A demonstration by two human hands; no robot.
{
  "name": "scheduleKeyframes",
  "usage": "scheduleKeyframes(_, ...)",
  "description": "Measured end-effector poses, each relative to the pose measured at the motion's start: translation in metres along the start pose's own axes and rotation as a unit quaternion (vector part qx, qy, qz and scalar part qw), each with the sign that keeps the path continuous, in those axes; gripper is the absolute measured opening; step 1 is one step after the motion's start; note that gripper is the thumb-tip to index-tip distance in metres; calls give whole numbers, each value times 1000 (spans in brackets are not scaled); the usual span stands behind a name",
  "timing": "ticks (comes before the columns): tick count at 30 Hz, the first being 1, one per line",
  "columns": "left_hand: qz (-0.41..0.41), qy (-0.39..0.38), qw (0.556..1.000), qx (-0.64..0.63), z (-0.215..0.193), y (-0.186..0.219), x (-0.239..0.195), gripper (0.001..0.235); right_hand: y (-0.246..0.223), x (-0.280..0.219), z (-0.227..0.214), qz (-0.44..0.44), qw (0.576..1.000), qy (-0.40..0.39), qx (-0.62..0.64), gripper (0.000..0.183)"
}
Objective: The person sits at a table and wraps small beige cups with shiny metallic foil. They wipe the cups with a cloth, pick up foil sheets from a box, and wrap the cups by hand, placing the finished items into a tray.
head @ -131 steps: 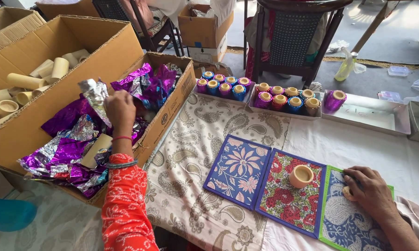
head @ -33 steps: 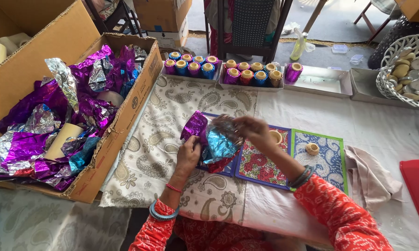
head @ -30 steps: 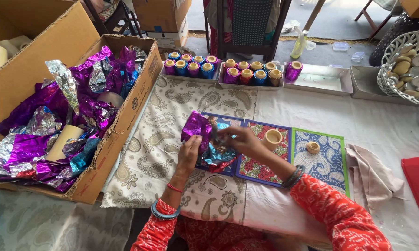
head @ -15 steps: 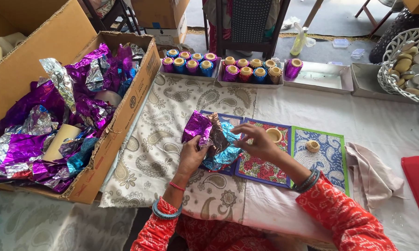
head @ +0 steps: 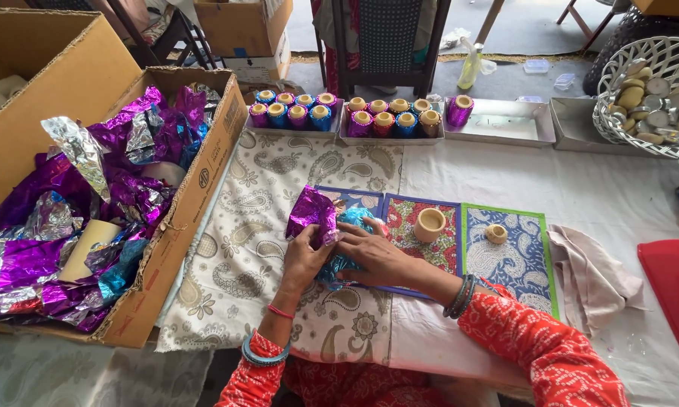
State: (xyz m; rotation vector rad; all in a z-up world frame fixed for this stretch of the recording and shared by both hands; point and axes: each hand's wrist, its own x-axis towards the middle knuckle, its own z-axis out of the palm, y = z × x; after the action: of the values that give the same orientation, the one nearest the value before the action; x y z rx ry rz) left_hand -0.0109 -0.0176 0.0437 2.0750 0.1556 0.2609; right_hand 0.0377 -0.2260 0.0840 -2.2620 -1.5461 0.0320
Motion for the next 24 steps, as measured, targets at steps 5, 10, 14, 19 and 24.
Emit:
scheduleKeyframes(5,-11,3,1000,14,4,-6,2,47,5,-8,7,-21,1000,1,12,59)
scheduleKeyframes(10,25,24,999,23,8,-19,4,40,10,-25,-8,-15,999,5,31,56)
scheduleKeyframes(14,29,27,999,26,7,-15,2,37,10,-32,-26,-9,999,24,30,66)
scheduleKeyframes(19,29,22,999,32,7,-14,1,35,41,-39,-6,11,998,62,32,44)
scheduleKeyframes(24,30,10,999,36,6,-12,-1,30,49,-30,-9,59,991,89,84,22)
